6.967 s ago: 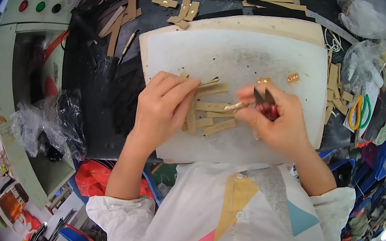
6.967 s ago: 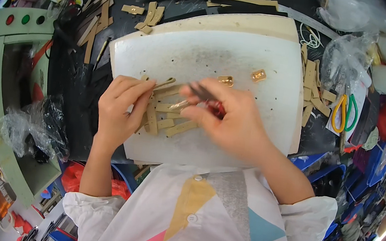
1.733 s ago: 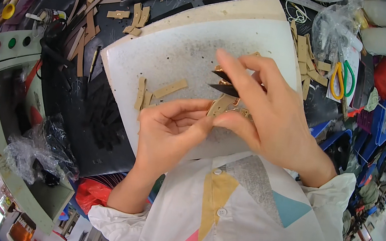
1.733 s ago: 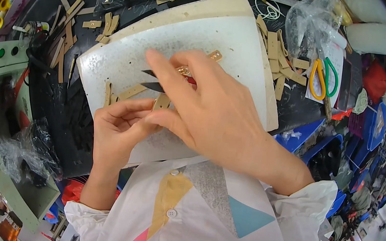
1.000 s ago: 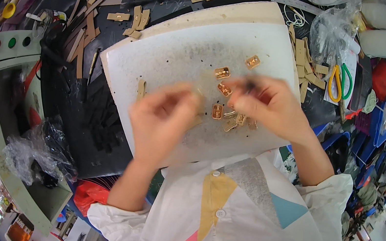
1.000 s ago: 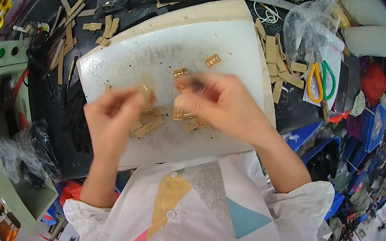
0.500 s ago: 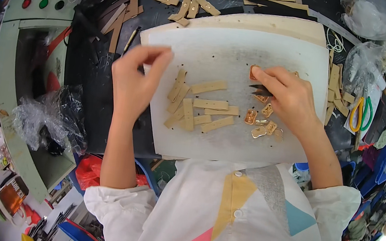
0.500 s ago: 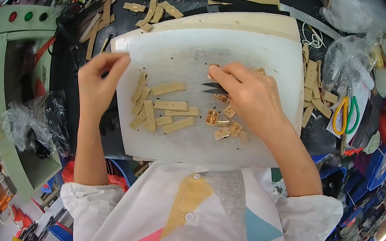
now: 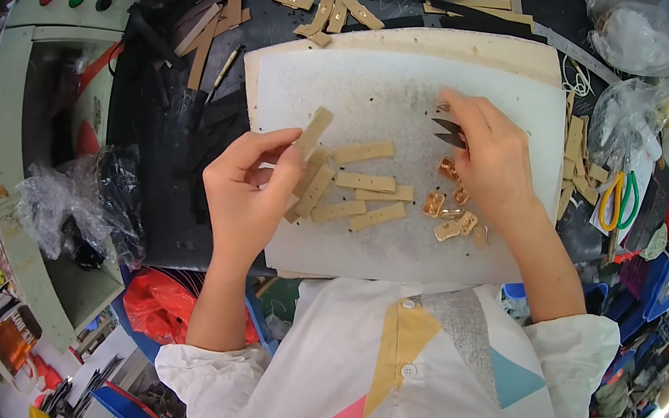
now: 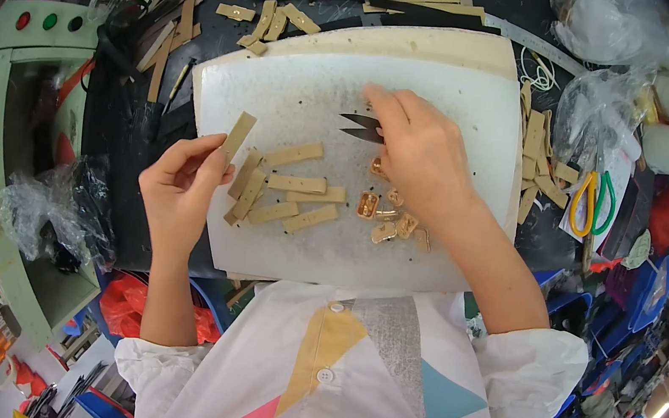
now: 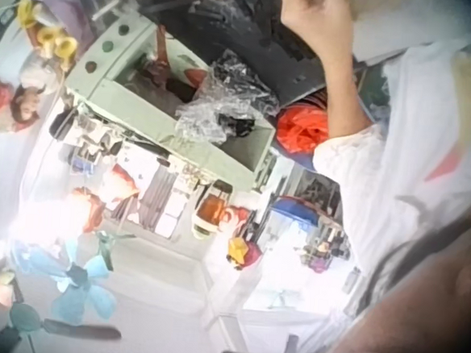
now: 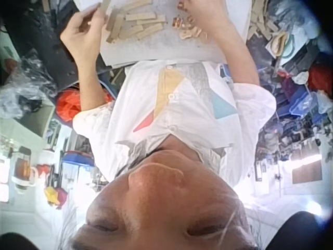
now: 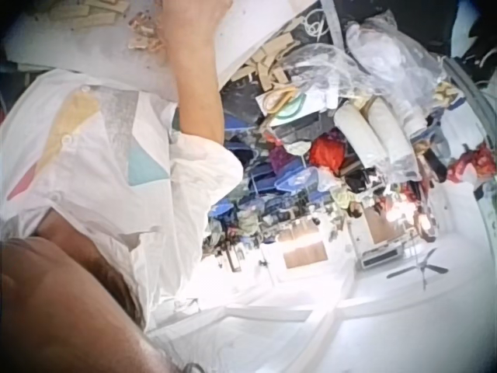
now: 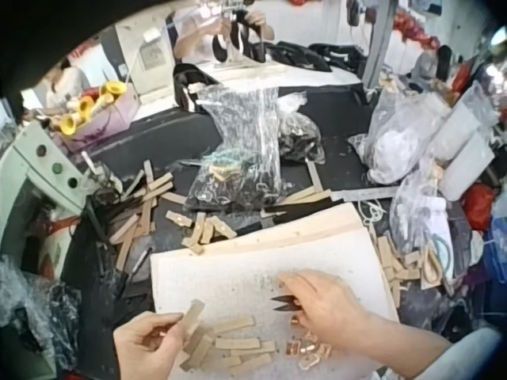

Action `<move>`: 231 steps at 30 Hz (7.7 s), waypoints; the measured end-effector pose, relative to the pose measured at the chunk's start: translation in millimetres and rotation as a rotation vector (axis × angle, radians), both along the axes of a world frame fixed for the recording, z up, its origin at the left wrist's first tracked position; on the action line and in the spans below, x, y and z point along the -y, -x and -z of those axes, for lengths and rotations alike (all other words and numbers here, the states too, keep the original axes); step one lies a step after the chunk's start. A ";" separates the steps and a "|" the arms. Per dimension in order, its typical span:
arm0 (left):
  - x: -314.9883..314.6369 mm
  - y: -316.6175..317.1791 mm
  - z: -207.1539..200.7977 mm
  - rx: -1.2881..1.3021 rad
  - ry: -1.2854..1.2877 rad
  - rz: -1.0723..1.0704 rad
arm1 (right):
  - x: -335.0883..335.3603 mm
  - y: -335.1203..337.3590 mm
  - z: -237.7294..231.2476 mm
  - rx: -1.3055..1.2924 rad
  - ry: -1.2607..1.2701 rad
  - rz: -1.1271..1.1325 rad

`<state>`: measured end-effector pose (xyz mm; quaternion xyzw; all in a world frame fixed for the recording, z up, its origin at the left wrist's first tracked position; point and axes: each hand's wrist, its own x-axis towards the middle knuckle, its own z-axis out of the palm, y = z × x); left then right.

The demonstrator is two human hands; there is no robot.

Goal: The recorder uses clippers to trim and assemble small leather and metal shoe buckle components.

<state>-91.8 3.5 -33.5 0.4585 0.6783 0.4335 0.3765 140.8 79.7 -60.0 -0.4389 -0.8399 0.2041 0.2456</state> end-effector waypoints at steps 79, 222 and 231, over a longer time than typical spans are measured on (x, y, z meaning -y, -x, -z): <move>11.4 -49.6 -18.6 0.836 0.175 0.212 | 42.7 -7.5 -47.2 -0.909 1.340 0.046; -54.4 -7.1 9.3 -0.446 -0.269 0.318 | 2.0 -57.3 -1.0 0.217 0.045 0.053; -22.9 -12.6 19.5 -0.648 -0.368 0.594 | -3.1 -57.7 -5.2 0.193 -0.131 -0.127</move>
